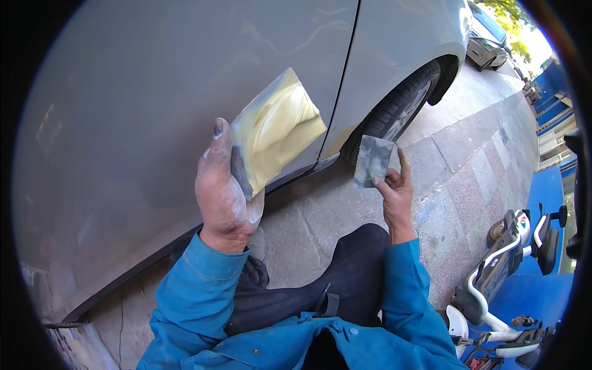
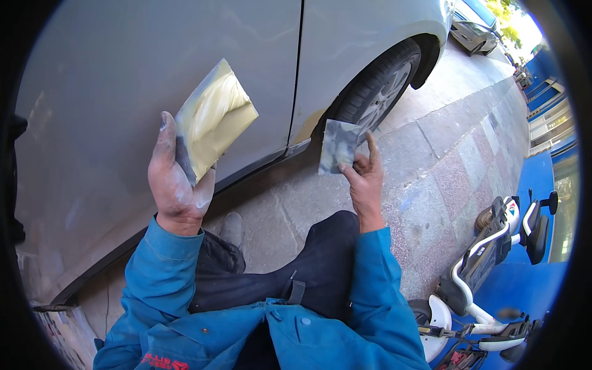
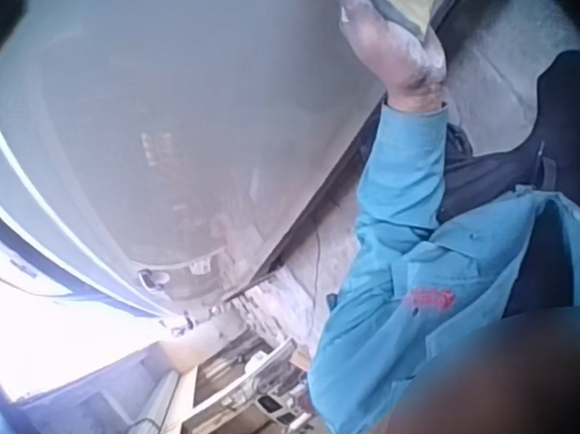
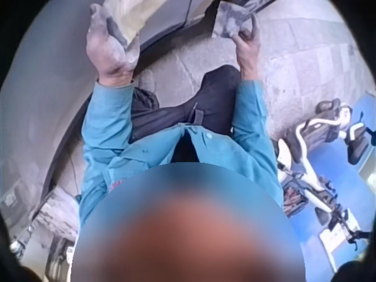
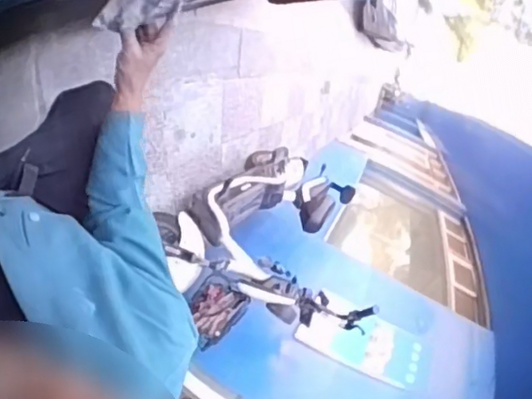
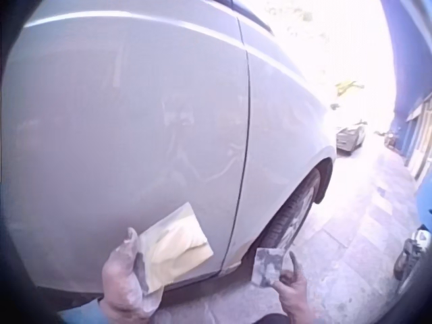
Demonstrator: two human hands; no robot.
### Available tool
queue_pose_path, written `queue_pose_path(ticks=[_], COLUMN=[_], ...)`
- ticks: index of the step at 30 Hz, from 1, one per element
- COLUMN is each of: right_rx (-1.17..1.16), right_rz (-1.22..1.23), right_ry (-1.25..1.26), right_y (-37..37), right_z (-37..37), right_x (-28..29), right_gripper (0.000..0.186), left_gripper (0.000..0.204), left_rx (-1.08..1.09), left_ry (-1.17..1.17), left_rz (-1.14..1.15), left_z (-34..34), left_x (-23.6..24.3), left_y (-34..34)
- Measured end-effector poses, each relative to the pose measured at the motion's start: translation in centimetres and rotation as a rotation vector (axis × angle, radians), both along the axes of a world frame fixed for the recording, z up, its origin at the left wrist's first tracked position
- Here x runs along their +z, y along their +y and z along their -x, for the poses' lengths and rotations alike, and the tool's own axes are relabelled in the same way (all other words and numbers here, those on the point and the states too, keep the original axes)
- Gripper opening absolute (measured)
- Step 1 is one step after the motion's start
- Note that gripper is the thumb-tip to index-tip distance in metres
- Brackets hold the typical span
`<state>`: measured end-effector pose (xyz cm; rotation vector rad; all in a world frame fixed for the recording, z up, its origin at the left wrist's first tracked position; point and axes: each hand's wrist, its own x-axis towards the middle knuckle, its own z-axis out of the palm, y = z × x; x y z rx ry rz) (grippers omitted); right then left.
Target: The person applies a yellow body filler to a white car's side panel using a spreader, smoothing the material along the panel edge. The person then moves to a silver car and applies the same filler to the rear quarter panel near the wheel arch.
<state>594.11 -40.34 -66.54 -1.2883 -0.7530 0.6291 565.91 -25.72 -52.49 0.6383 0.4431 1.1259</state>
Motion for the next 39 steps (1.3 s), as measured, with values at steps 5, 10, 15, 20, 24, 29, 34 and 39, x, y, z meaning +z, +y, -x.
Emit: queue_pose_path(ticks=[5,10,15,20,24,29,34,39], right_rx=[0.042,0.086,0.117,0.148,0.133,0.119,0.105,0.093], right_rz=[-0.013,0.024,0.043,0.015,0.026,0.023,0.026,0.024], right_ry=[0.081,0.111,0.111,0.115,0.108,0.108,0.094,0.083], right_y=[3.3,5.7,7.0,8.0,8.4,8.8,9.0,9.2], right_z=[-1.8,-1.4,-1.3,-1.6,-1.3,-1.2,-1.2,-1.1], right_x=[-5.3,-7.8,-8.9,-9.8,-10.1,-10.2,-10.4,-10.4], right_gripper=[0.047,0.033,0.033,0.034,0.033,0.031,0.028,0.023], left_gripper=[0.045,0.045,0.046,0.045,0.044,0.045,0.045,0.045], left_rx=[-0.008,-0.008,0.022,0.029,0.017,0.029,0.015,0.027], left_ry=[-0.017,-0.010,0.004,-0.028,-0.034,-0.040,-0.054,-0.058], left_rz=[0.018,0.017,0.028,0.028,0.018,0.022,0.020,0.026], left_z=[-0.3,0.7,1.3,1.8,1.9,2.0,2.2,2.1], left_x=[-0.1,-0.2,-0.3,-0.6,-0.3,-0.4,-0.4,-0.5], left_y=[0.0,0.2,0.3,0.6,0.6,0.9,1.0,1.1])
